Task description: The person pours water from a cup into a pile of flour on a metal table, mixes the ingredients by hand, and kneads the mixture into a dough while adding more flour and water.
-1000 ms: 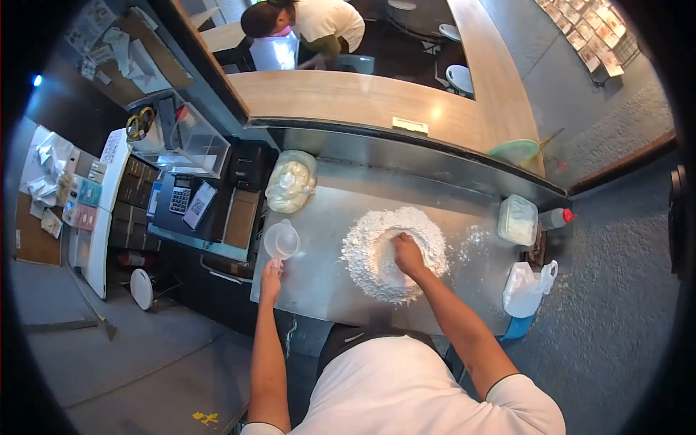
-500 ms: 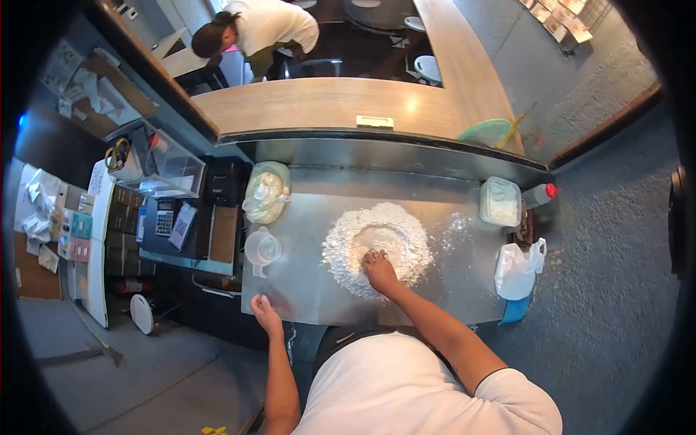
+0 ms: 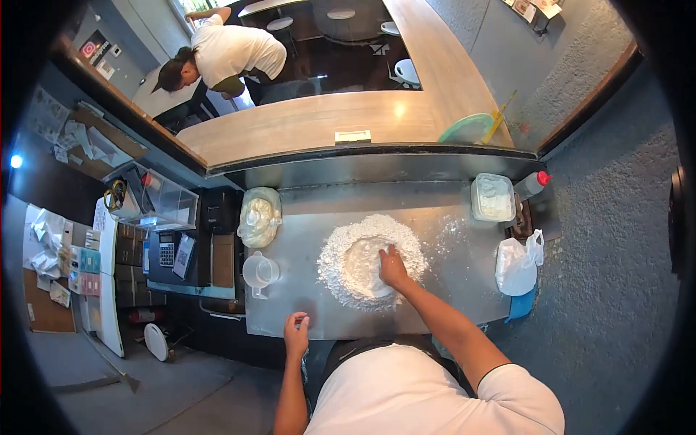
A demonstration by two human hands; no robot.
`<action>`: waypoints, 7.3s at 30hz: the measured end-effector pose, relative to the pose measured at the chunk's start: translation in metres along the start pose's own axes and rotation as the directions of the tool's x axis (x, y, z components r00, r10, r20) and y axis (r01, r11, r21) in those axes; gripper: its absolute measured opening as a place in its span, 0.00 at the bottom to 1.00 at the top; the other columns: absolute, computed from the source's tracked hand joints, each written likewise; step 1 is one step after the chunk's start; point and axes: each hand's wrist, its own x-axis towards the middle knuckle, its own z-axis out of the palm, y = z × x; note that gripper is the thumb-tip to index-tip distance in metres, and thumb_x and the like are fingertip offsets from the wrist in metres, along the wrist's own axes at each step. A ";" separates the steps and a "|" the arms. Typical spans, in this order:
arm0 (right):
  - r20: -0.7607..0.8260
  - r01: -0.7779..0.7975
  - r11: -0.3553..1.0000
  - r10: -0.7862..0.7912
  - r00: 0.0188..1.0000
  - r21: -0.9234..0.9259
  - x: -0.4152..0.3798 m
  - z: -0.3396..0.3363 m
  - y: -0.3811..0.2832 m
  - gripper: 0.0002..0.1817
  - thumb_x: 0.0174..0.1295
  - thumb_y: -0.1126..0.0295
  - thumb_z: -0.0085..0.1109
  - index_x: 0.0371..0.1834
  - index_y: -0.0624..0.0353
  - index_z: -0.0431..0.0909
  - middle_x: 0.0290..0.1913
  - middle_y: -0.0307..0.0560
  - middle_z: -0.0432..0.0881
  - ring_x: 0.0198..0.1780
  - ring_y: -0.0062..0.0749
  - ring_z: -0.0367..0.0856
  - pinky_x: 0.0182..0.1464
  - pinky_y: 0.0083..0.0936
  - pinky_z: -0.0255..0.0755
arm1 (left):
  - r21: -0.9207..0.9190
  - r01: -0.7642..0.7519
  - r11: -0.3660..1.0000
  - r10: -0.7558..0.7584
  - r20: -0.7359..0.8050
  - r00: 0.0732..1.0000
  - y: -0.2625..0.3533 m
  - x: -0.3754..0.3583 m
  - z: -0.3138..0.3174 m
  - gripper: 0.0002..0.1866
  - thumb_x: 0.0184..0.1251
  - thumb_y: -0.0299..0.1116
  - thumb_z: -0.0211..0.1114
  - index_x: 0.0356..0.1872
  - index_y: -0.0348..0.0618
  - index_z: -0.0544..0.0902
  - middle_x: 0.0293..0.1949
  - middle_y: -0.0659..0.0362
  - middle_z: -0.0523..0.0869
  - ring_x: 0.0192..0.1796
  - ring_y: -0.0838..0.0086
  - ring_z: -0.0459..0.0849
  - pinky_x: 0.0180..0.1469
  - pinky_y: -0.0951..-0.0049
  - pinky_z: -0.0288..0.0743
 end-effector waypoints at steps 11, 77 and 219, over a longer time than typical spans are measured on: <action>-0.094 0.081 0.992 -0.071 0.993 0.102 0.032 0.005 -0.028 0.28 0.54 0.76 0.55 0.63 0.68 0.73 0.68 0.66 0.69 0.68 0.62 0.70 0.69 0.44 0.70 | 0.097 0.001 0.995 -0.024 0.240 0.971 0.023 -0.001 0.018 0.11 0.66 0.30 0.69 0.48 0.43 0.83 0.51 0.53 0.81 0.51 0.62 0.83 0.44 0.65 0.80; 0.043 0.300 0.954 -0.300 0.953 0.023 -0.045 0.005 -0.018 0.10 0.62 0.73 0.53 0.41 0.60 0.84 0.59 0.53 0.79 0.63 0.53 0.76 0.62 0.45 0.75 | 0.663 -0.248 0.707 0.018 0.333 0.943 -0.010 0.045 0.080 0.55 0.49 0.48 0.81 0.79 0.61 0.59 0.83 0.52 0.44 0.83 0.43 0.41 0.74 0.28 0.49; 0.048 -0.215 0.964 0.210 0.977 0.159 0.058 0.023 -0.033 0.37 0.53 0.72 0.58 0.73 0.51 0.70 0.73 0.83 0.59 0.67 0.71 0.72 0.67 0.46 0.71 | -0.150 0.117 0.982 -0.045 0.414 0.909 0.053 0.016 0.012 0.27 0.63 0.33 0.74 0.64 0.44 0.79 0.64 0.52 0.78 0.63 0.63 0.79 0.57 0.66 0.79</action>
